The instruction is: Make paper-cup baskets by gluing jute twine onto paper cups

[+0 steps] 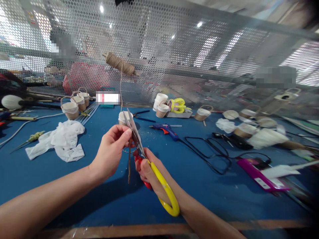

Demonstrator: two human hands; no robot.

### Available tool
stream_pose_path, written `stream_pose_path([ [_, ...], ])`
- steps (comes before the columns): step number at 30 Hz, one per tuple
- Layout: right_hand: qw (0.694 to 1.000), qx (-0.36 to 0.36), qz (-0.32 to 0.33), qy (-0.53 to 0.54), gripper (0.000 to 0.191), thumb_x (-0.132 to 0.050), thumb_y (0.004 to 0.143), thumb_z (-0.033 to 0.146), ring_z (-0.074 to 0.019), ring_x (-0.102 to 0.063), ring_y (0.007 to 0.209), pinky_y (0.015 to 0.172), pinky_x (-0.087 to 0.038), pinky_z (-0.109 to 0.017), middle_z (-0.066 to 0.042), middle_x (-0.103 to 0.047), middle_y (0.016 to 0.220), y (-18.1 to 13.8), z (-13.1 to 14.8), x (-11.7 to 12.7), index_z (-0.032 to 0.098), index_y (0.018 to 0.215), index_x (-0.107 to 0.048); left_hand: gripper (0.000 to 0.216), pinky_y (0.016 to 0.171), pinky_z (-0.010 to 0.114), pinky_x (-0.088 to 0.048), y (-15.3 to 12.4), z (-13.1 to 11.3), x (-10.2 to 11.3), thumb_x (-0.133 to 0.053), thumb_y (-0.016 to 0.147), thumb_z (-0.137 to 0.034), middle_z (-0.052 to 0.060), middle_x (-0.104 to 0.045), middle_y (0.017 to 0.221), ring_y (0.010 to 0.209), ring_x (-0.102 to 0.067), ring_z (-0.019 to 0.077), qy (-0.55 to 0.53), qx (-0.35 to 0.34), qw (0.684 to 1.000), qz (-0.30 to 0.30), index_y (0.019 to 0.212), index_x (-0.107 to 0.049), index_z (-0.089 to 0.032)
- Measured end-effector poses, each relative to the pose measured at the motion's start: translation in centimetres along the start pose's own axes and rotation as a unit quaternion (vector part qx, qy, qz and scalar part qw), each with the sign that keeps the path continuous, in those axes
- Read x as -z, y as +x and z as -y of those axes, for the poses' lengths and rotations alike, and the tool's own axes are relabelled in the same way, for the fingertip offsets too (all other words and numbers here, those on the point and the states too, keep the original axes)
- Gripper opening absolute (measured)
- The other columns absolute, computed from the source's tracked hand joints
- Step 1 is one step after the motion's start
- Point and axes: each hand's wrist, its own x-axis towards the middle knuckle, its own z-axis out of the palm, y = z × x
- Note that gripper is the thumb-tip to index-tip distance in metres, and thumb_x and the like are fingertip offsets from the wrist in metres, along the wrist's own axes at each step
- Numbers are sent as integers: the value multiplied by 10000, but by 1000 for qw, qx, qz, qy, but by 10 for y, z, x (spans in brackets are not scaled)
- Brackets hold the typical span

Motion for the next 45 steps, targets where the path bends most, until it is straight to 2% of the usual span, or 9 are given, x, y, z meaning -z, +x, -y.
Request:
stream_pose_path([
  [7, 997, -47, -55, 14, 476, -372, 769, 637, -45, -266, 415, 358, -242, -182, 48, -408, 611, -4, 7, 0, 203, 951, -441, 111, 572, 215, -447, 3, -2, 5, -575, 747, -221, -36, -525, 622, 556, -478, 66, -5, 15, 1000, 3, 689, -510, -152],
  [11, 979, -66, -100, -167, 373, -525, 746, 496, -86, -411, 463, 431, -348, -220, 29, -484, 615, -8, 17, 30, 214, 991, -503, 113, 555, 224, -466, 2, -6, 13, -578, 746, -206, -35, -519, 613, 571, -507, 77, -21, 73, 996, 48, 689, -496, -153],
  [16, 850, -123, -139, -493, 450, -584, 698, 315, -192, -564, 720, 618, -436, -284, -64, -593, 837, -14, -2, 79, 201, 1130, -529, 159, 405, 165, -345, 0, -6, 24, -579, 761, -255, -46, -493, 506, 421, -425, 46, 11, 153, 979, 133, 702, -471, -155],
  [23, 744, -200, -74, -633, 424, -536, 758, 300, -317, -567, 902, 717, -441, -415, -155, -601, 967, -22, -1, 96, 161, 1158, -559, 236, 371, 149, -256, -6, 2, 27, -660, 692, -300, -55, -469, 483, 414, -377, 35, 21, 211, 959, 187, 707, -480, -149],
  [24, 756, -169, -87, -626, 390, -549, 755, 313, -319, -565, 908, 734, -440, -429, -152, -602, 979, -21, 7, 90, 160, 1111, -591, 246, 371, 148, -252, -7, 3, 27, -669, 681, -305, -56, -465, 480, 420, -379, 37, 21, 218, 957, 191, 701, -481, -148],
  [28, 927, 52, -52, -367, 277, -558, 778, 346, -153, -596, 794, 732, -478, -291, -38, -630, 942, -8, 30, 54, 229, 1028, -584, 249, 370, 148, -243, -8, 5, 24, -674, 678, -315, -54, -460, 476, 425, -374, 39, 21, 252, 944, 210, 713, -497, -144],
  [30, 960, 73, -47, -268, 234, -601, 747, 351, -127, -599, 717, 664, -493, -253, -19, -640, 844, -1, 32, 36, 203, 927, -578, 247, 372, 151, -245, -8, 6, 23, -671, 680, -319, -47, -468, 490, 430, -378, 40, 26, 263, 941, 213, 711, -505, -140],
  [37, 964, 64, -43, -255, 110, -504, 815, 230, -117, -583, 636, 577, -467, -242, -25, -638, 734, 12, 15, 19, 166, 788, -590, 266, 385, 169, -275, -2, 16, 23, -653, 679, -362, -52, -478, 501, 421, -391, 46, 75, 249, 947, 190, 690, -497, -147],
  [45, 918, 159, -128, -341, 123, -496, 773, 149, -86, -492, 524, 512, -403, -210, 15, -552, 577, 13, 3, 16, 161, 663, -551, 138, 421, 190, -291, -3, 18, 21, -536, 758, -281, -80, -432, 506, 422, -385, 51, 206, 163, 947, 182, 720, -473, -165],
])
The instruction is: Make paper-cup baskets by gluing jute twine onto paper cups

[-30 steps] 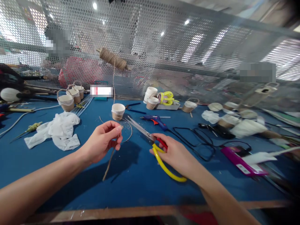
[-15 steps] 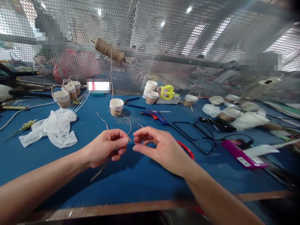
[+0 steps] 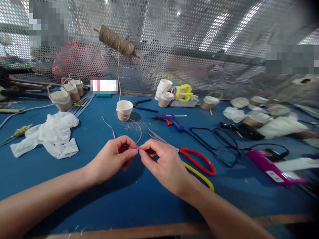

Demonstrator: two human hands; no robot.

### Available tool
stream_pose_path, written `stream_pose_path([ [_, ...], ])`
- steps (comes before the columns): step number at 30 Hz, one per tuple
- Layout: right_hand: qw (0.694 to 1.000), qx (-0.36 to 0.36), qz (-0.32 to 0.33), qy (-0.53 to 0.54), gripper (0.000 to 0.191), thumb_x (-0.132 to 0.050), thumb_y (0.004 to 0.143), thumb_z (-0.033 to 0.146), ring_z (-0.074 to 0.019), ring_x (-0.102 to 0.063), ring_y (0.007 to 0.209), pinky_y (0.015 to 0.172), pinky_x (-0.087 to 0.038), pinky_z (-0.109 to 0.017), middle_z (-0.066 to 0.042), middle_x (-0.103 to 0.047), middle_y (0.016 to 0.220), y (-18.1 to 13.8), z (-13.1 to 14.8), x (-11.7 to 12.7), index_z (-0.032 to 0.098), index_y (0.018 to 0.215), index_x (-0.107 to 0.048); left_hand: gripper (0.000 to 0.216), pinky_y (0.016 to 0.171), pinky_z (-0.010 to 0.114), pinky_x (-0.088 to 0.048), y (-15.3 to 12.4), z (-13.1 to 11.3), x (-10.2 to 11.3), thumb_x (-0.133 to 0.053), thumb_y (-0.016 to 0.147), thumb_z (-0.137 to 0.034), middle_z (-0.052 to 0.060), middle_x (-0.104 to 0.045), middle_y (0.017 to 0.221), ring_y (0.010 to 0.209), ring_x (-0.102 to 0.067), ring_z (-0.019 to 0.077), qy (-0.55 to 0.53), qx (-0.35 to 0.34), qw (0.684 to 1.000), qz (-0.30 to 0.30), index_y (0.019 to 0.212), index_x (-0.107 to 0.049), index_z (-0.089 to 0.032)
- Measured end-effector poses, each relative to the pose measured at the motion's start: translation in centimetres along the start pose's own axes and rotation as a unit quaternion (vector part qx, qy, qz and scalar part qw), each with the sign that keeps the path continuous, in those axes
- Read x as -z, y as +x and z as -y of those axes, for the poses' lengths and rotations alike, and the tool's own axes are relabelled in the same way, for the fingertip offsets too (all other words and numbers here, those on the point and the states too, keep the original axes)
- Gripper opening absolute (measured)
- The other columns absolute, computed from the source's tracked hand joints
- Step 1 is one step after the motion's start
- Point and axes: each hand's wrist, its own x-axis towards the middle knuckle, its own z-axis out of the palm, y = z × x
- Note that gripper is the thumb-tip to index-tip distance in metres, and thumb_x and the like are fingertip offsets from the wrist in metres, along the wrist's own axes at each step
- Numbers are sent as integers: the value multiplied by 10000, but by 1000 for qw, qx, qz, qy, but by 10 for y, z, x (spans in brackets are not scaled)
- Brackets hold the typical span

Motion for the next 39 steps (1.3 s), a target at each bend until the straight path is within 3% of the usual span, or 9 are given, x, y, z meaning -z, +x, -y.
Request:
stream_pose_path([
  [3, 1000, -4, -19, 7, 110, -490, 766, 149, -84, -480, 516, 502, -396, -206, 23, -531, 572, -1, 0, 0, 166, 673, -546, 94, 448, 197, -296, -2, -3, -2, -511, 769, -254, -75, -425, 544, 457, -376, 57, 26, -15, 1000, 2, 749, -478, -168],
  [10, 994, -72, -20, 78, 106, -489, 757, 167, -83, -464, 511, 476, -390, -204, 28, -511, 571, -1, 6, -1, 181, 654, -510, 56, 503, 205, -337, -5, 3, -6, -499, 783, -224, -39, -478, 624, 555, -420, 87, 119, -101, 985, -74, 760, -501, -174],
  [18, 967, -147, 0, 207, 88, -479, 772, 220, -84, -488, 481, 437, -406, -212, 26, -516, 579, -3, 5, -6, 179, 694, -478, 56, 608, 226, -407, -8, 8, -6, -469, 817, -191, 2, -546, 734, 651, -508, 113, 231, -192, 947, -115, 866, -494, -180],
  [23, 950, -173, 7, 260, 101, -492, 775, 247, -83, -495, 466, 421, -416, -210, 36, -512, 558, -3, 4, -8, 183, 700, -469, 131, 601, 214, -401, -9, 8, -4, -428, 825, -108, 22, -528, 749, 667, -501, 109, 313, -288, 898, -113, 812, -542, -171],
  [26, 937, -189, 10, 294, 119, -505, 774, 268, -74, -489, 460, 416, -421, -201, 40, -510, 550, -3, 2, -9, 180, 698, -478, 159, 617, 223, -409, -8, 9, -3, -420, 828, -100, 33, -524, 779, 682, -509, 113, 320, -310, 888, -113, 815, -558, -176],
  [31, 915, -202, 12, 349, 123, -535, 757, 285, -79, -522, 508, 440, -457, -203, 19, -546, 611, -2, 2, -12, 169, 735, -501, 137, 627, 232, -410, -4, 10, 0, -445, 820, -128, 27, -526, 755, 683, -513, 119, 287, -284, 907, -117, 794, -572, -173],
  [36, 914, -204, 28, 350, 116, -549, 748, 273, -79, -536, 525, 449, -469, -204, 12, -562, 637, 0, 4, -11, 162, 758, -515, 67, 550, 218, -389, -1, 8, 2, -509, 785, -190, -10, -557, 652, 581, -498, 100, 128, -153, 976, -90, 744, -556, -164],
  [39, 914, -208, 30, 347, 128, -546, 758, 282, -72, -527, 503, 428, -458, -195, 15, -555, 628, 0, 4, -10, 159, 743, -515, 56, 493, 203, -356, -1, 8, 2, -524, 767, -190, -29, -545, 595, 506, -451, 77, 80, -113, 988, -76, 734, -554, -156],
])
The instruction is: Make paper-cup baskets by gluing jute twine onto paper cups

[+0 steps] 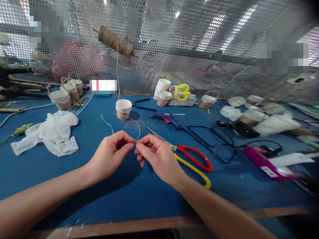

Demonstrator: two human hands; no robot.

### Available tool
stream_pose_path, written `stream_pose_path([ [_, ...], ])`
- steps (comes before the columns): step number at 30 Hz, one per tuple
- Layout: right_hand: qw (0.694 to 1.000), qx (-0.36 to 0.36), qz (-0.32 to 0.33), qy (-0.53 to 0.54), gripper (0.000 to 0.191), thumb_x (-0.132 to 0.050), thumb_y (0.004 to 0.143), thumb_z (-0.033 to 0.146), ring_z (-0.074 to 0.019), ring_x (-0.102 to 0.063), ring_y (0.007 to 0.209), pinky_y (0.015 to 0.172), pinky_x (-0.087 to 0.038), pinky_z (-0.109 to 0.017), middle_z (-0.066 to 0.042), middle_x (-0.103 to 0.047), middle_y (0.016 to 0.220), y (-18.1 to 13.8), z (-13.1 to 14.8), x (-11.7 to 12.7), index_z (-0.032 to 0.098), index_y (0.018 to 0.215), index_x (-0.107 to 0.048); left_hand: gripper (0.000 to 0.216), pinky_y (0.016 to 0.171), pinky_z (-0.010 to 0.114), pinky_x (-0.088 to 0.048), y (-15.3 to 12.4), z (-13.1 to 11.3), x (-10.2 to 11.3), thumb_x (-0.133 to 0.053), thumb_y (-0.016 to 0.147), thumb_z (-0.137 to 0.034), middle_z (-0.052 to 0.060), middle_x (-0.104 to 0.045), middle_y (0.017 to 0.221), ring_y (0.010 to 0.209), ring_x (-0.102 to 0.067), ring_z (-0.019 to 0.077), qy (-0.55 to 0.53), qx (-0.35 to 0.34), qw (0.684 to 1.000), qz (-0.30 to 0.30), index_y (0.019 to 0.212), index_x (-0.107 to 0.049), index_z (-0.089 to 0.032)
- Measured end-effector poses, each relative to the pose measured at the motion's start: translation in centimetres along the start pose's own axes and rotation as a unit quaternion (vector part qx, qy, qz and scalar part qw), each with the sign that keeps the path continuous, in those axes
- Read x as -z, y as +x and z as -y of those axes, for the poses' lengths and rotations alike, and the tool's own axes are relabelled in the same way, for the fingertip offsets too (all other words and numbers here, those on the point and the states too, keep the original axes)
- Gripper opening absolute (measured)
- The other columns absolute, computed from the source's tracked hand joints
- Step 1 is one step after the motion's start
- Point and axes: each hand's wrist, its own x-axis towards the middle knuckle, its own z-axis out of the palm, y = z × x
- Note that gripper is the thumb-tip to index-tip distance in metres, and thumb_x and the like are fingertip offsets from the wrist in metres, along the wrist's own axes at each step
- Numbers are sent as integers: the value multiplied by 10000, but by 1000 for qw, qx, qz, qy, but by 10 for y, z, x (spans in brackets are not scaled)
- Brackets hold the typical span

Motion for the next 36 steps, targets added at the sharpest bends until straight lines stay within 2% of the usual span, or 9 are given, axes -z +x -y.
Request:
stream_pose_path([
  [9, 1000, -12, -2, 9, 142, -541, 771, 274, -60, -510, 475, 416, -445, -182, 28, -550, 598, 2, -3, 1, 161, 697, -497, 102, 575, 225, -391, -2, 4, 0, -490, 790, -191, 8, -559, 707, 639, -508, 113, 111, -64, 992, -18, 751, -580, -163],
  [18, 1000, -1, -7, -4, 136, -535, 774, 279, -67, -519, 482, 428, -452, -192, 28, -554, 596, 3, -3, 1, 169, 705, -495, 144, 578, 225, -389, -3, 1, 1, -479, 791, -128, 16, -553, 710, 630, -507, 116, 182, -164, 969, -38, 762, -610, -179],
  [23, 1000, 10, -13, -14, 150, -536, 781, 290, -65, -521, 486, 443, -463, -193, 28, -551, 597, 1, -3, 1, 165, 708, -498, 149, 578, 224, -394, -4, 3, 5, -487, 790, -130, 29, -560, 755, 639, -514, 114, 195, -176, 964, -25, 820, -625, -178],
  [28, 1000, 8, -12, -15, 153, -541, 786, 285, -64, -527, 492, 453, -473, -195, 25, -554, 605, 1, -3, 0, 160, 705, -505, 115, 594, 228, -398, -3, 4, 5, -521, 778, -177, 22, -573, 735, 663, -529, 121, 145, -119, 982, -27, 796, -635, -172],
  [30, 1000, 10, -2, -15, 146, -537, 791, 284, -70, -542, 510, 477, -487, -205, 17, -568, 621, 2, -3, -1, 155, 724, -520, 82, 579, 226, -395, -1, 2, 5, -549, 754, -187, 11, -582, 701, 641, -529, 117, 84, -62, 994, -30, 769, -627, -165],
  [32, 1000, 16, 12, -19, 150, -519, 806, 292, -77, -559, 536, 509, -500, -215, 4, -585, 650, 2, -2, -1, 149, 762, -539, 65, 495, 206, -358, 0, 1, 5, -578, 728, -202, -16, -561, 624, 534, -483, 86, 6, 11, 1000, -27, 757, -612, -156],
  [34, 999, 29, 15, -32, 180, -498, 820, 315, -84, -572, 565, 528, -506, -222, -12, -601, 691, 2, -1, 1, 144, 802, -552, 102, 412, 186, -279, 2, 0, 6, -611, 701, -232, -50, -507, 550, 431, -389, 50, -70, 74, 994, -23, 764, -596, -153],
  [36, 997, 48, -14, -53, 214, -492, 822, 345, -95, -583, 591, 529, -507, -227, -27, -611, 722, 5, 1, 11, 142, 818, -559, 157, 382, 174, -220, 3, 1, 7, -643, 674, -263, -73, -456, 505, 390, -326, 31, -130, 118, 984, -19, 768, -583, -152],
])
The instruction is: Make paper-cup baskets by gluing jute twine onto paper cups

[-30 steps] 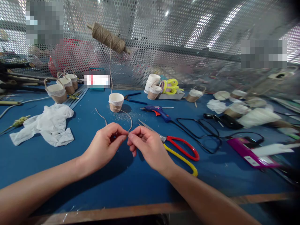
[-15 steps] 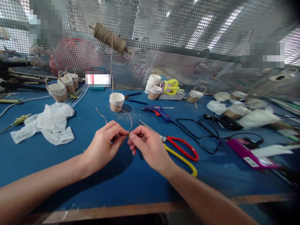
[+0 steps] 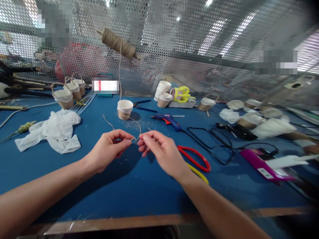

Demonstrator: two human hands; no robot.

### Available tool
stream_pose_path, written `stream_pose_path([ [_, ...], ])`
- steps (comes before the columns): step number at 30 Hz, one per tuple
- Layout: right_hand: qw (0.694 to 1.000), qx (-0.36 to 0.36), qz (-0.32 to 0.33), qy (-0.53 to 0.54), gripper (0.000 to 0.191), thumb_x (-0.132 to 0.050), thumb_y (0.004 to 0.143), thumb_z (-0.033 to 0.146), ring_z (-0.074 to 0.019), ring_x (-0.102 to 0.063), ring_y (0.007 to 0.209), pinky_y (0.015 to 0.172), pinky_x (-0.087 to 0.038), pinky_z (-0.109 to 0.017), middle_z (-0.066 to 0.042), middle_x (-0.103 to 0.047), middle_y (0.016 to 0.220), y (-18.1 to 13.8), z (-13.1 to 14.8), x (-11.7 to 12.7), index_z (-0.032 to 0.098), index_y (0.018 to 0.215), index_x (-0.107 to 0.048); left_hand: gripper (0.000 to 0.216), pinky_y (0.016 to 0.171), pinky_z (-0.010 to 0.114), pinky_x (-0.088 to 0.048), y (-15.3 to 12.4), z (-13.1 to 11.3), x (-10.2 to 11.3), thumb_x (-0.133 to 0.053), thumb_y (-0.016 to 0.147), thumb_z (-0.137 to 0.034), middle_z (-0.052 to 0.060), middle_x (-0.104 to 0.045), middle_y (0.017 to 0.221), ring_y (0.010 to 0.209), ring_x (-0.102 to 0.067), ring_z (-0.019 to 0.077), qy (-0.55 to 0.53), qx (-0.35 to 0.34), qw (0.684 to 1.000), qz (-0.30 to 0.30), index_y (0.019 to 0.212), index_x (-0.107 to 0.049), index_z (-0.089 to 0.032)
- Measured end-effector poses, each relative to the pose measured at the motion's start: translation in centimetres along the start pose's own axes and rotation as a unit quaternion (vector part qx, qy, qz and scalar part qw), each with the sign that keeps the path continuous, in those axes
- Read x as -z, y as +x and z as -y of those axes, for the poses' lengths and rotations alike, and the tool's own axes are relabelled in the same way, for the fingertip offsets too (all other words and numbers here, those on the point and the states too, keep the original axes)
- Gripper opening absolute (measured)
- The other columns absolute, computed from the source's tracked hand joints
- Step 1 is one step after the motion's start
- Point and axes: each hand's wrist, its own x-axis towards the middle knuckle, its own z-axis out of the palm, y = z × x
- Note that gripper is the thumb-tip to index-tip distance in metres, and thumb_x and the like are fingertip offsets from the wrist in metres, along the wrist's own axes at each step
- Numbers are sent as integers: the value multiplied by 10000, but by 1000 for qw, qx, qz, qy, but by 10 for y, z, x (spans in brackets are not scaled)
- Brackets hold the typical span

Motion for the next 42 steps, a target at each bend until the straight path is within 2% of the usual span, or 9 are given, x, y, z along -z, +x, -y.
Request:
stream_pose_path([
  [4, 987, 55, -126, -82, 250, -503, 805, 390, -124, -605, 631, 587, -518, -264, -38, -627, 743, 20, 3, 46, 148, 834, -560, 216, 381, 165, -196, 1, 1, 3, -682, 635, -286, -83, -427, 487, 387, -307, 18, -65, 42, 997, 18, 761, -574, -146],
  [7, 925, 2, -234, -299, 270, -399, 863, 341, -165, -624, 777, 715, -495, -297, -91, -646, 883, 46, 0, 90, 129, 936, -548, 221, 384, 164, -196, 0, 0, 4, -688, 629, -276, -75, -438, 505, 408, -317, 20, -76, 53, 996, 16, 768, -579, -143],
  [9, 869, -104, -217, -432, 219, -457, 841, 279, -228, -586, 939, 821, -442, -337, -122, -633, 982, 63, -7, 112, 123, 947, -569, 213, 386, 165, -198, 0, 0, 4, -684, 633, -265, -72, -438, 508, 420, -324, 24, -78, 53, 995, 17, 774, -582, -142],
  [12, 857, -178, -157, -457, 216, -558, 798, 270, -226, -576, 926, 807, -450, -369, -98, -608, 1011, 81, -26, 125, 121, 951, -588, 198, 388, 167, -195, 0, 2, 3, -672, 645, -261, -77, -424, 496, 412, -309, 21, -77, 55, 995, 23, 774, -580, -143],
  [18, 861, -222, -127, -440, 289, -495, 847, 307, -196, -551, 944, 775, -471, -376, -64, -536, 1111, 95, -53, 117, 162, 1096, -523, 189, 393, 171, -198, 1, 3, 4, -666, 652, -255, -74, -435, 488, 411, -314, 24, -71, 47, 996, 21, 778, -581, -143],
  [25, 921, -136, -188, -314, 185, -540, 771, 174, -119, -608, 677, 634, -500, -247, -44, -630, 859, 64, -18, 106, 157, 954, -521, 177, 385, 167, -194, 2, -4, 9, -674, 643, -236, -65, -444, 507, 424, -335, 29, -97, 36, 995, 2, 766, -590, -139],
  [31, 998, -66, -10, -21, 174, -610, 706, 321, -85, -535, 471, 435, -434, -196, -1, -605, 624, 16, 14, 76, 163, 768, -571, 154, 382, 168, -209, 5, -5, 9, -661, 660, -235, -75, -441, 493, 393, -324, 20, -82, 15, 996, -19, 757, -584, -145],
  [33, 997, -30, 35, -59, 197, -551, 766, 337, -86, -516, 447, 425, -433, -203, 10, -585, 583, 3, 14, 61, 167, 860, -580, 156, 385, 167, -219, 6, -4, 9, -659, 662, -240, -77, -439, 494, 395, -326, 21, -75, 6, 997, -37, 760, -582, -147],
  [42, 949, 98, -79, -288, 151, -576, 743, 340, -129, -533, 434, 441, -467, -245, 15, -559, 483, -25, -15, 39, 216, 671, -623, 137, 384, 164, -237, 6, 1, 9, -622, 702, -239, -72, -434, 509, 403, -328, 24, -59, -29, 996, -63, 799, -581, -153],
])
